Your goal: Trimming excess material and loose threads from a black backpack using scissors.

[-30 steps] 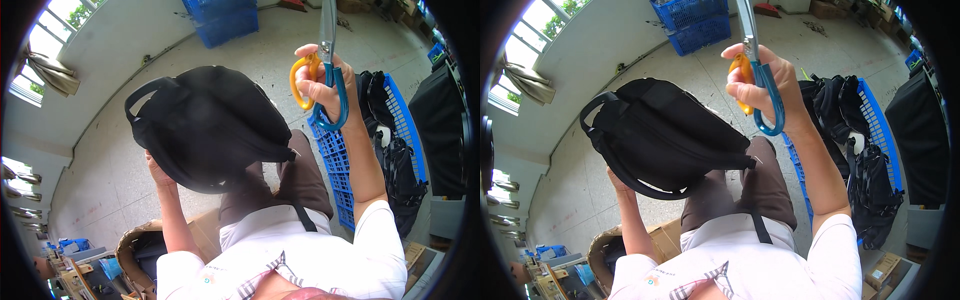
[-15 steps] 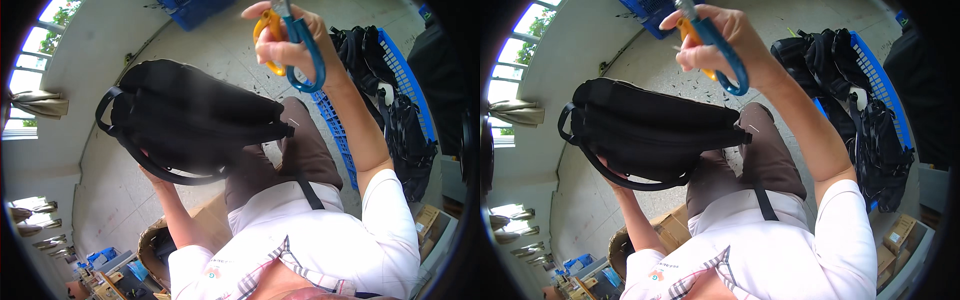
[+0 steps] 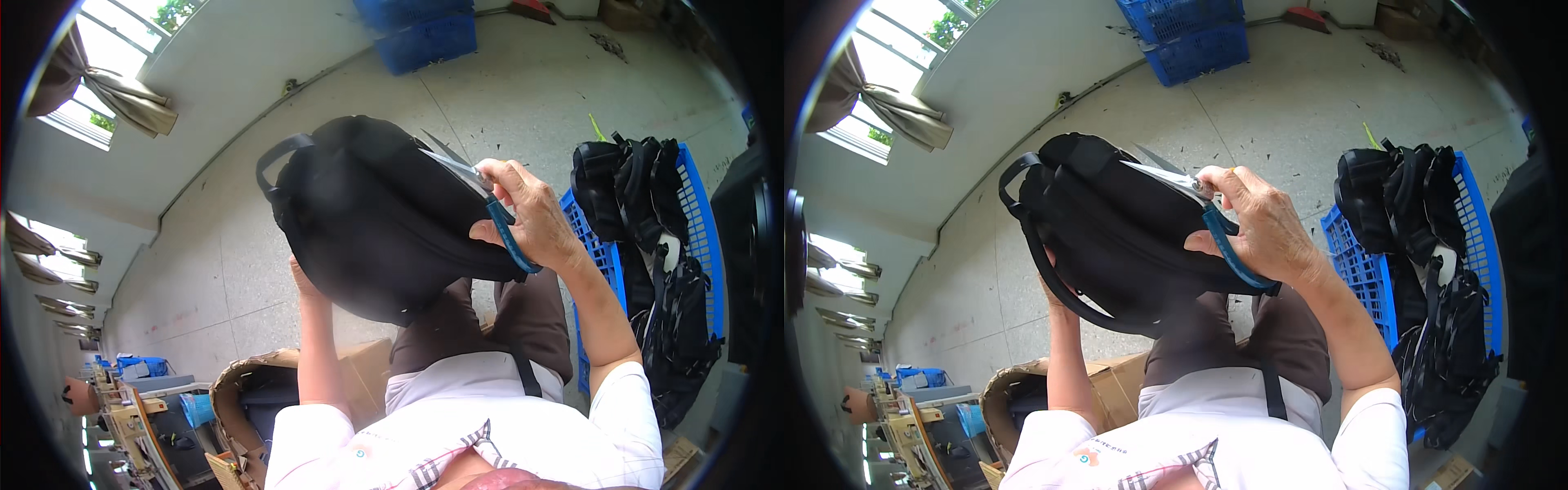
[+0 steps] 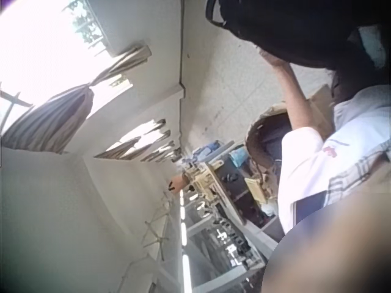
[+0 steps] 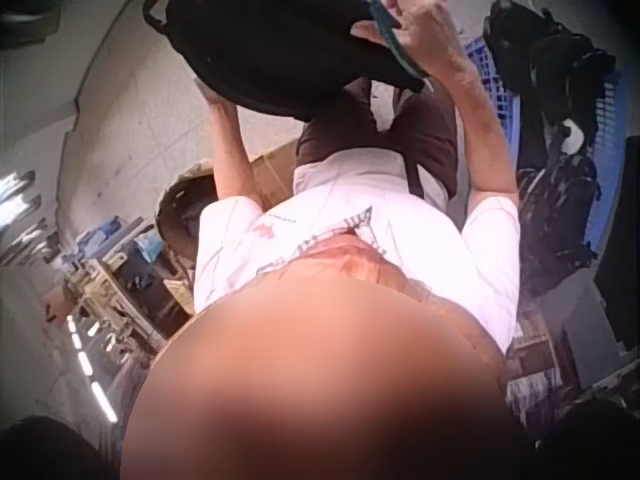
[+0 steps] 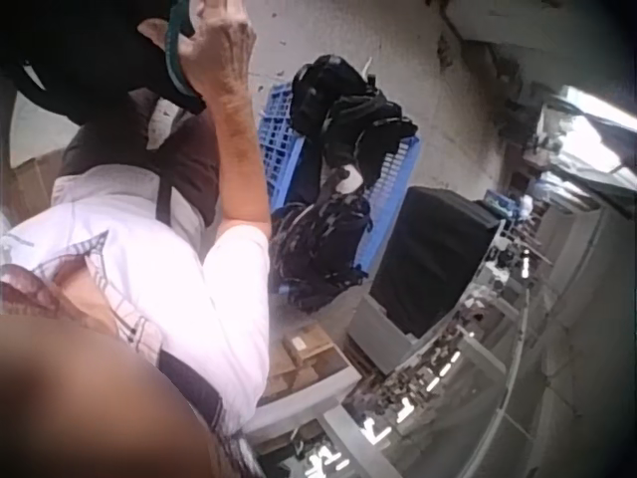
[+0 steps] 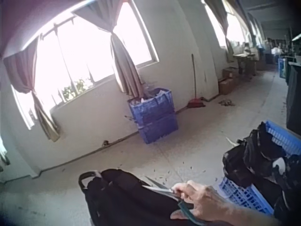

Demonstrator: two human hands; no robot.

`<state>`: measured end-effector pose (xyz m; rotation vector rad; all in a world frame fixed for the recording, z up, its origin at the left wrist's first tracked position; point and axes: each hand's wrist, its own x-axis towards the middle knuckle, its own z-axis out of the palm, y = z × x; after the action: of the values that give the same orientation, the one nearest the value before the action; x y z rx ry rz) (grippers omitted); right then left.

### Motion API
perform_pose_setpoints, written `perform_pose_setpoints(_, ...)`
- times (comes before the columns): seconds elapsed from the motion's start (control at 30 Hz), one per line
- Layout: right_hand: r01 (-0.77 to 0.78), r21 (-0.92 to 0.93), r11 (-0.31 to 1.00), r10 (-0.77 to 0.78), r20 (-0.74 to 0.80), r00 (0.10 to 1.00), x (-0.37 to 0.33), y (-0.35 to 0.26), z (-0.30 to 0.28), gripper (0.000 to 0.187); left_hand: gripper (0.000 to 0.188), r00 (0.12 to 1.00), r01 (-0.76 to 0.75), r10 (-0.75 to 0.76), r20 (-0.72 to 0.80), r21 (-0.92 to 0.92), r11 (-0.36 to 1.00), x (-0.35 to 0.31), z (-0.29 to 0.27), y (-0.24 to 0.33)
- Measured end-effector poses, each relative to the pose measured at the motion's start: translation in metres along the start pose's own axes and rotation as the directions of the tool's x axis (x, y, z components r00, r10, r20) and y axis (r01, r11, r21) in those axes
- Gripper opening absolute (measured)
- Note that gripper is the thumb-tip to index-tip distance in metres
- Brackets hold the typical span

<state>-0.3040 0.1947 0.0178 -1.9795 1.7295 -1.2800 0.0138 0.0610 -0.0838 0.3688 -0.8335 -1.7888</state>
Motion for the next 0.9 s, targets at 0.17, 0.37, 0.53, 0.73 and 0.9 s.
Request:
perform_pose_setpoints(0.17, 0.037, 0.050, 0.998, -0.036, -0.014, 0.999, 0.022, -0.005, 0.013, 0.054, 0.037, 0.990, -0.111, 0.113, -0.088, 0.022, 0.994, 0.000, 0.003, -0.001)
perform_pose_setpoints(0.37, 0.152, 0.003, 0.988, -0.151, -0.126, 0.980, 0.027, 0.016, 0.034, 0.047, 0.026, 0.966, -0.013, 0.036, -0.258, 0.090, 0.996, -0.007, 0.015, 0.007)
perform_pose_setpoints(0.53, -0.067, 0.344, 0.937, 0.072, 0.000, 0.997, 0.028, 0.015, 0.040, 0.035, 0.037, 0.972, 0.094, -0.046, -0.228, 0.204, 0.974, -0.106, 0.001, -0.059)
perform_pose_setpoints(0.73, 0.085, 0.619, 0.780, -0.196, 0.113, 0.974, 0.044, -0.003, 0.087, 0.042, 0.025, 0.818, -0.177, 0.182, -0.546, 0.063, 0.982, -0.192, 0.030, -0.001)
perform_pose_setpoints(0.9, 0.025, 0.633, 0.774, -0.181, 0.184, 0.966, 0.061, 0.010, 0.082, 0.043, 0.031, 0.384, -0.258, 0.544, -0.746, 0.479, 0.839, -0.278, 0.073, 0.128)
